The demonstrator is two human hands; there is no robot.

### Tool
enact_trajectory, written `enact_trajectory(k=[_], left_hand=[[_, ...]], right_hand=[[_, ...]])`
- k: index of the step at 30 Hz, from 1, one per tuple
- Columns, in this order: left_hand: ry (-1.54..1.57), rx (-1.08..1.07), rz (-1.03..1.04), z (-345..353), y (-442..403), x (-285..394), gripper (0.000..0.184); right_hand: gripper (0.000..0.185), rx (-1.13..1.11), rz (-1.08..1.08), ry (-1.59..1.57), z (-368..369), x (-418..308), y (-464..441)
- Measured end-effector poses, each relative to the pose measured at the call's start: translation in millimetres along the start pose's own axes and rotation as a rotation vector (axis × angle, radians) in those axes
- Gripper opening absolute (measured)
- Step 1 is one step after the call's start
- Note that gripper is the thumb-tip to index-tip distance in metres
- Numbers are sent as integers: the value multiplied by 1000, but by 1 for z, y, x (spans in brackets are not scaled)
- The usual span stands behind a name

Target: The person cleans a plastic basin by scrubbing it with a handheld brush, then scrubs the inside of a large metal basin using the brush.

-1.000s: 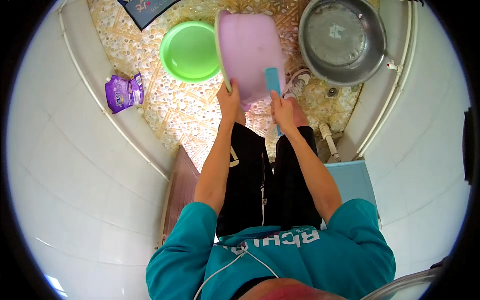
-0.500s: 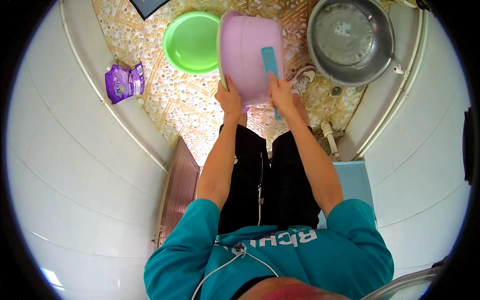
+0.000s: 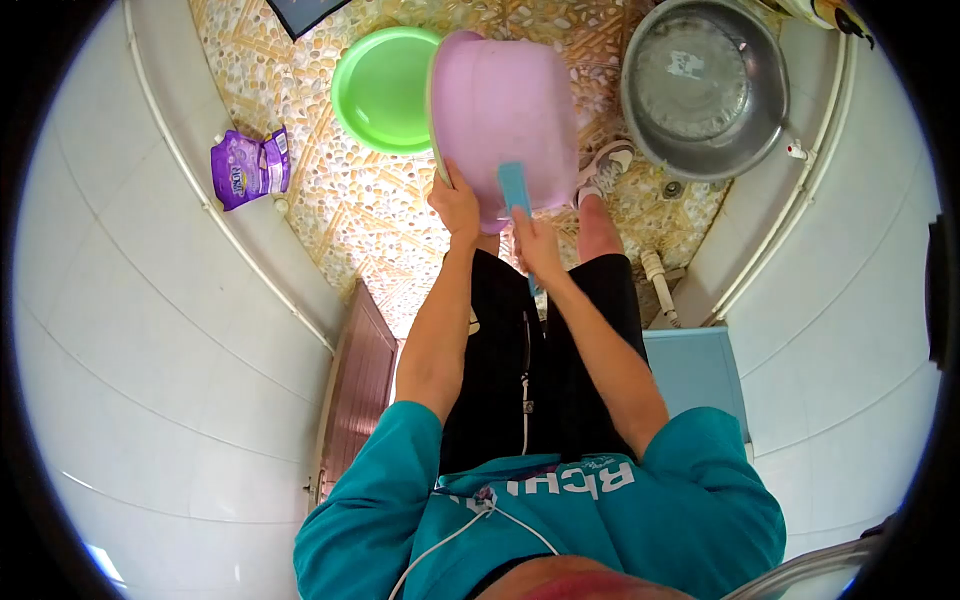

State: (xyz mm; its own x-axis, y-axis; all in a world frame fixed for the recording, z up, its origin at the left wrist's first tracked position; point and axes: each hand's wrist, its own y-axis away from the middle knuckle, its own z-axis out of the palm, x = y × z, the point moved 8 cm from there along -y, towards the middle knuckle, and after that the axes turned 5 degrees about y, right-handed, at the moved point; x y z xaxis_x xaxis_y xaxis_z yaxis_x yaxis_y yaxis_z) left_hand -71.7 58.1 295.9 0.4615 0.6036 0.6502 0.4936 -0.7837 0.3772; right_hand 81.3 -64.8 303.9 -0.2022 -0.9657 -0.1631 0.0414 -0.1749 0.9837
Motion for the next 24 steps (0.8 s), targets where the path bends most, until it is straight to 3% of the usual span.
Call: enact_trajectory(k=[2, 3, 5, 8, 11, 15, 17, 18, 20, 22, 24], left_hand=[[-8, -27, -25, 1, -4, 12, 42], [-17, -53, -54, 2, -3, 13, 42], [-42, -28, -40, -1, 2, 8, 41], [-13, -39, -35, -2, 1, 5, 38], [-22, -41, -40, -2, 0, 0, 33], [-61, -66, -35, 2, 1, 2, 35], [-36, -38, -5, 4, 5, 3, 36], [-2, -19, 30, 4, 7, 6, 36], [-25, -49, -17, 10, 6, 6, 37], [-74, -84, -77, 10, 6, 1, 38], [-68, -31, 68, 4, 3, 12, 38]], right_hand=[[54, 103, -208, 178, -14, -44, -20], [54, 101, -205, 182, -14, -68, -29], [54, -13, -116, -243, -4, -96, -36], [52, 18, -171, -34, 5, -60, -22], [50, -23, 48, -81, 21, -10, 5], [49, 80, -119, -34, 0, -78, -40], [48, -103, -76, -437, 5, -105, -49], [48, -96, -75, -441, 8, -90, -42], [55, 74, -142, -87, 7, -56, -21], [55, 15, 53, -166, 23, -33, 3], [54, -21, 112, -201, 22, -32, -1]])
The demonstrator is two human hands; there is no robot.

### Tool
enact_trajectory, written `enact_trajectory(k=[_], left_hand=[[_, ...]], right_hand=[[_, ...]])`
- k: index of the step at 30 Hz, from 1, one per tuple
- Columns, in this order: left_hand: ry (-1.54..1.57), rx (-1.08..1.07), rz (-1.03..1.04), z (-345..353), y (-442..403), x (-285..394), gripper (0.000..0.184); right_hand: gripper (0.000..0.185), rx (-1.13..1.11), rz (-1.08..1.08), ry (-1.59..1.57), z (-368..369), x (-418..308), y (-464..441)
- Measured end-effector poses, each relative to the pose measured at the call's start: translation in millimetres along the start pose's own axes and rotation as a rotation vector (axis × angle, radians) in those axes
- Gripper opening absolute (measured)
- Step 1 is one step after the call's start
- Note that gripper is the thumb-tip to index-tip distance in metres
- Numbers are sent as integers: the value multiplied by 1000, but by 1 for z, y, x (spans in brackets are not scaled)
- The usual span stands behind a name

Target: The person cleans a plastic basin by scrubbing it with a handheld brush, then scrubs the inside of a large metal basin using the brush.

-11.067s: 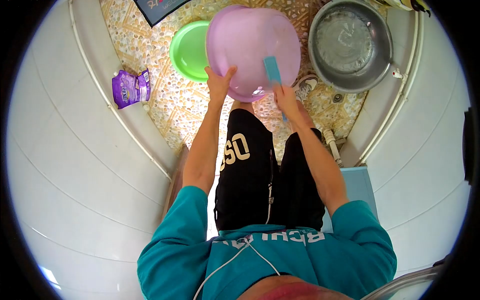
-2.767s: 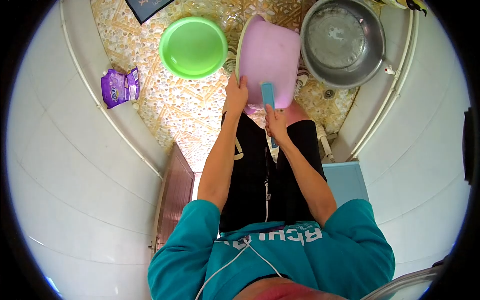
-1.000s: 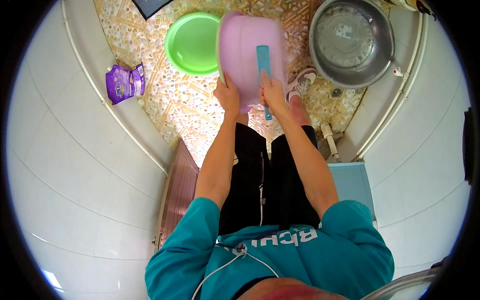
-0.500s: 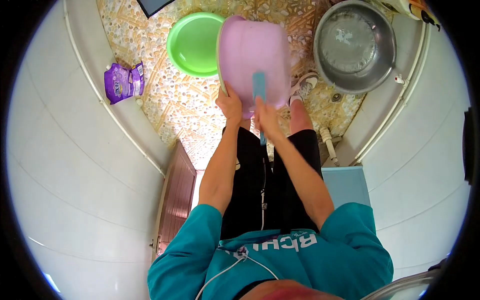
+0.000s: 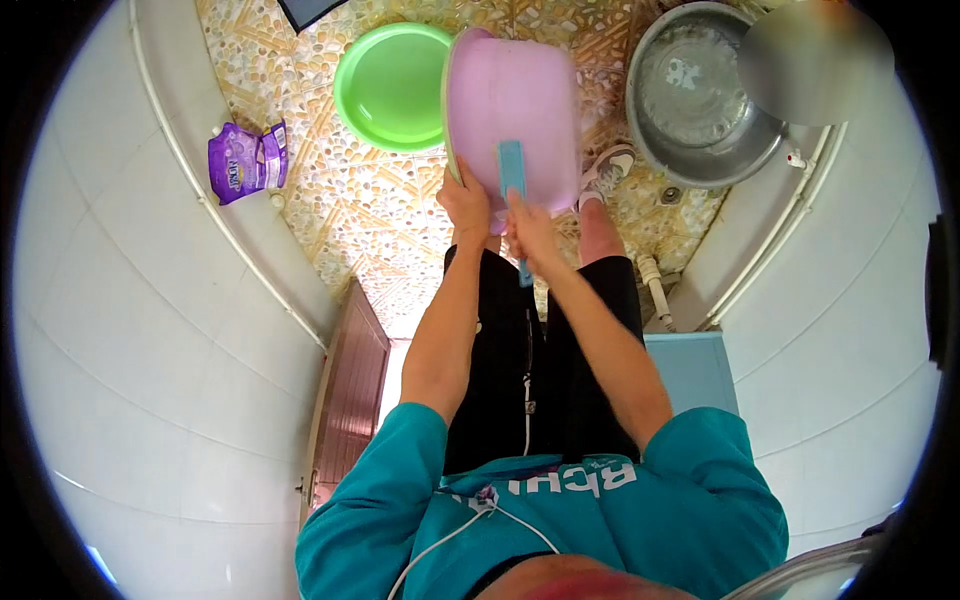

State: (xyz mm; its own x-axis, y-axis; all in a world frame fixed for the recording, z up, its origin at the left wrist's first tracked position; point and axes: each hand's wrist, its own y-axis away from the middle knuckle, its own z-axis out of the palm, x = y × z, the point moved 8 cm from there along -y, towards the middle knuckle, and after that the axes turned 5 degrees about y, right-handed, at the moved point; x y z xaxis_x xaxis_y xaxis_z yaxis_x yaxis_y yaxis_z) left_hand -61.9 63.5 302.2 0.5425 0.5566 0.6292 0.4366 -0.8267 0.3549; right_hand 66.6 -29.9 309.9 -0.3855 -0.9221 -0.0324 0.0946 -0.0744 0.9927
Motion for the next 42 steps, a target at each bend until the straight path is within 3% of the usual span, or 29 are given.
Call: enact_trajectory(k=[4, 6, 9, 11, 13, 15, 19, 21, 23, 26, 30, 33, 35, 36, 39, 40, 42], left_hand=[[59, 58, -49, -2, -2, -1, 37], [-25, 24, -27, -1, -2, -2, 35], [83, 27, -70, -2, 0, -8, 37], [64, 22, -112, 2, 1, -10, 39], [108, 3, -41, 5, 1, 9, 40], [60, -6, -52, 6, 2, 9, 39], [63, 8, 6, 10, -3, 15, 38], [37, -1, -11, 8, -5, 20, 37], [54, -63, -86, 11, -9, 28, 38], [39, -61, -31, 13, -21, 40, 39], [53, 32, 4, 10, -30, 57, 34], [31, -13, -80, 24, -29, 38, 39], [-41, 192, 179, 16, -25, 46, 38], [-27, 142, 137, 21, -25, 35, 35], [57, 62, -43, 18, -13, 30, 35], [-19, 132, 68, 17, -12, 36, 36], [-22, 130, 97, 22, -22, 40, 38]], right_hand=[[51, 4, -139, -13, -1, -63, -29], [50, 34, -145, -87, 3, -49, -12], [50, -64, -145, 135, 10, -6, -4], [50, 88, -274, 300, -12, -28, -22], [51, -1, -194, 269, -12, -68, -26], [49, -52, -167, -45, -7, -87, -30], [48, 53, -218, 173, -19, -32, -7], [48, 4, -59, 126, -23, -16, 0], [49, -28, -152, 132, -27, -44, -10], [50, -76, -202, 183, -25, -83, -20], [50, -57, -222, 239, -19, -97, -10], [51, -32, -243, 272, -28, -83, -2], [51, -79, -164, 372, -34, -62, 6], [51, -97, -167, 384, -37, -59, -3], [51, -38, -317, 432, -49, -89, -24], [50, -34, -371, 385, -40, -115, -20], [49, -13, -403, 344, -42, -130, -19]])
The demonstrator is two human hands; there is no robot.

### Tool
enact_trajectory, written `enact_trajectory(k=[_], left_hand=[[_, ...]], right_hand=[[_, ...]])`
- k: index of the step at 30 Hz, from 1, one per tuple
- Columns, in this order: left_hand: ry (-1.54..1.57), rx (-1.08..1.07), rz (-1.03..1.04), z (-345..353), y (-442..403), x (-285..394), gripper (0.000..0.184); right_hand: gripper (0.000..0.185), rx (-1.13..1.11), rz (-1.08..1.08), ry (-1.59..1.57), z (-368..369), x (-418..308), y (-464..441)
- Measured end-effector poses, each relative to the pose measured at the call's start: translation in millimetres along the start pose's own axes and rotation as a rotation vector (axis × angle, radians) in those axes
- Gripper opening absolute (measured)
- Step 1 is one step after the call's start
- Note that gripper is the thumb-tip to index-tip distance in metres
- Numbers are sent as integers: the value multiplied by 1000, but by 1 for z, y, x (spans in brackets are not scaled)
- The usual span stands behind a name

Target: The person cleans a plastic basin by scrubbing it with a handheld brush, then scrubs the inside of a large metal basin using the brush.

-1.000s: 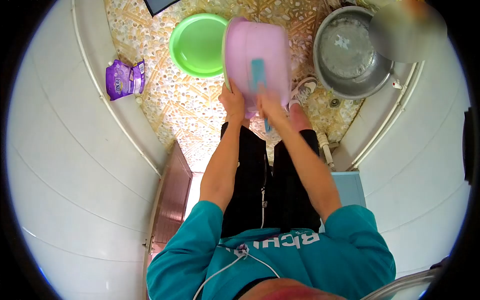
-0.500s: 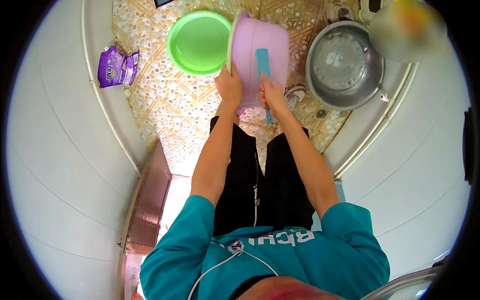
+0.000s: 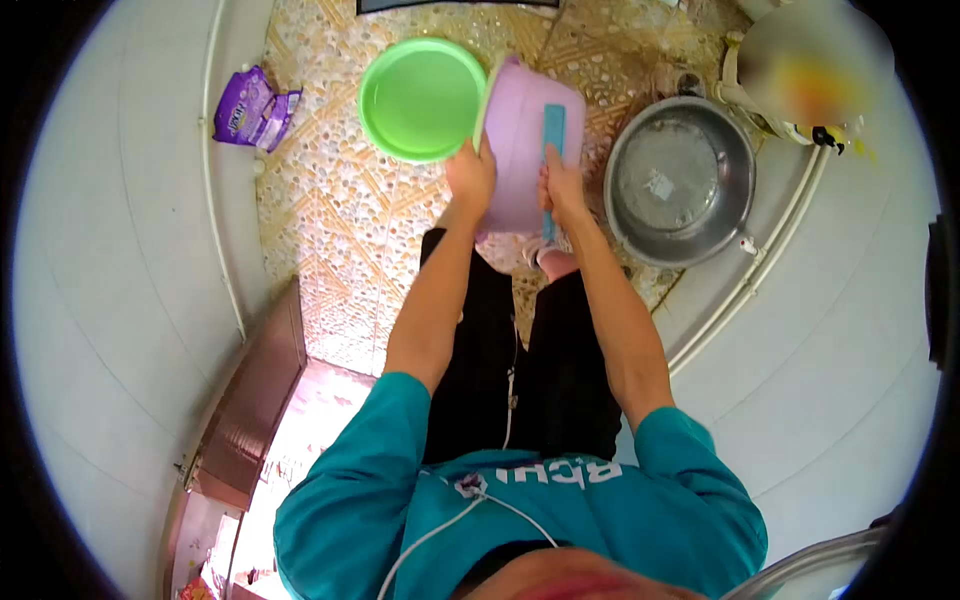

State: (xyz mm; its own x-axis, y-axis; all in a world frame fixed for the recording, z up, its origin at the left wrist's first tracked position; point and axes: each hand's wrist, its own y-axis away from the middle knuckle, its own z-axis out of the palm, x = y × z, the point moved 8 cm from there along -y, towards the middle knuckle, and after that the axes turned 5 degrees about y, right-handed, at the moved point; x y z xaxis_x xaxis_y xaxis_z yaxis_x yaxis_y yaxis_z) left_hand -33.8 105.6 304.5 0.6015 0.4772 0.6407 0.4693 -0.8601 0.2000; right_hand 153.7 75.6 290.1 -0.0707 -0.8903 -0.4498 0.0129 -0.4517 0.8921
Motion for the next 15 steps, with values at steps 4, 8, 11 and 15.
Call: enact_trajectory(k=[4, 8, 11, 15], left_hand=[[-1, 18, -44, -5, -15, 10, 42], [27, -16, -159, -4, -8, -3, 33], [-4, 32, -78, -4, -2, 4, 41], [33, 16, -38, 0, 10, 11, 37]], right_hand=[[46, -46, 90, 7, 17, 48, 23], [46, -138, 202, 92, 13, 67, 36], [48, -100, -19, 125, 6, 20, -8], [48, -100, 62, -123, 9, 26, -16]])
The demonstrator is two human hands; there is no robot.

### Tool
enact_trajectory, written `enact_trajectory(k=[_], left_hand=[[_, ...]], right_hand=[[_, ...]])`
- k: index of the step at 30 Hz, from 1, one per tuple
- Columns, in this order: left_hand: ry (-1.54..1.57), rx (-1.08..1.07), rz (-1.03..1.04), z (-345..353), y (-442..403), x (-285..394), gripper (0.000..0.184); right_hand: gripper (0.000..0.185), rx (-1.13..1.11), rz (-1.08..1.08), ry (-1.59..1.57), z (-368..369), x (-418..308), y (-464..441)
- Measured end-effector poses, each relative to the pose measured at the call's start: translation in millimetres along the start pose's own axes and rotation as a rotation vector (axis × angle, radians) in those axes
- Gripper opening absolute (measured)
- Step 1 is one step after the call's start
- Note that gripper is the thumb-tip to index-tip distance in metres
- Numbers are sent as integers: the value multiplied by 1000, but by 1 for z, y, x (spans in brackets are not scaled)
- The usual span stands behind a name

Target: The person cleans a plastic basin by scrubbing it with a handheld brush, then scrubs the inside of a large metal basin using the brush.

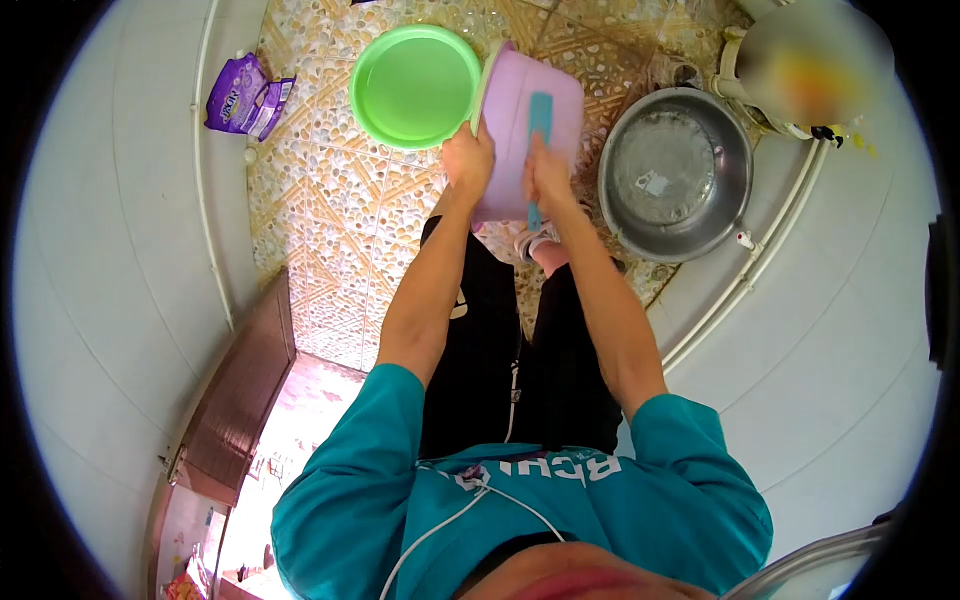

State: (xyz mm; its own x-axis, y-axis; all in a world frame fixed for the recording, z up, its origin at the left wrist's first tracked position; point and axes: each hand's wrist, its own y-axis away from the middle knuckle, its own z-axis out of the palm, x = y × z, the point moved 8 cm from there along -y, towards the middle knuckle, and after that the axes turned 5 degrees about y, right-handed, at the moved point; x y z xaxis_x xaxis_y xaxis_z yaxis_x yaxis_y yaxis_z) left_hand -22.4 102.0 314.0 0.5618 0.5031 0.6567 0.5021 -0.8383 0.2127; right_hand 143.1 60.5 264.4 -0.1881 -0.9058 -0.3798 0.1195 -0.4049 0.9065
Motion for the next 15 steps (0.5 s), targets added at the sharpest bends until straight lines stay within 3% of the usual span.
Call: enact_trajectory(k=[3, 5, 6, 9, 12, 14, 15], left_hand=[[72, -24, 12, 2, 4, -3, 33], [44, 40, 71, 7, 5, -12, 23], [40, 39, 64, 3, 6, -7, 23], [105, 11, 53, 1, -11, 14, 28], [-5, 41, 96, 7, -16, 14, 27], [-37, -56, 23, 15, -27, 13, 26], [-37, -50, 19, 13, -26, 13, 26]], right_hand=[[47, 79, -32, 179, -13, 42, 52], [46, 37, 228, 96, -16, 61, 74], [46, 36, 235, 98, -16, 51, 73], [46, -7, 32, 72, -21, -19, 36], [51, 96, 25, 175, -30, -21, 31], [49, 86, -31, 202, -32, -2, 44], [48, 24, 66, 171, -28, 13, 52]])
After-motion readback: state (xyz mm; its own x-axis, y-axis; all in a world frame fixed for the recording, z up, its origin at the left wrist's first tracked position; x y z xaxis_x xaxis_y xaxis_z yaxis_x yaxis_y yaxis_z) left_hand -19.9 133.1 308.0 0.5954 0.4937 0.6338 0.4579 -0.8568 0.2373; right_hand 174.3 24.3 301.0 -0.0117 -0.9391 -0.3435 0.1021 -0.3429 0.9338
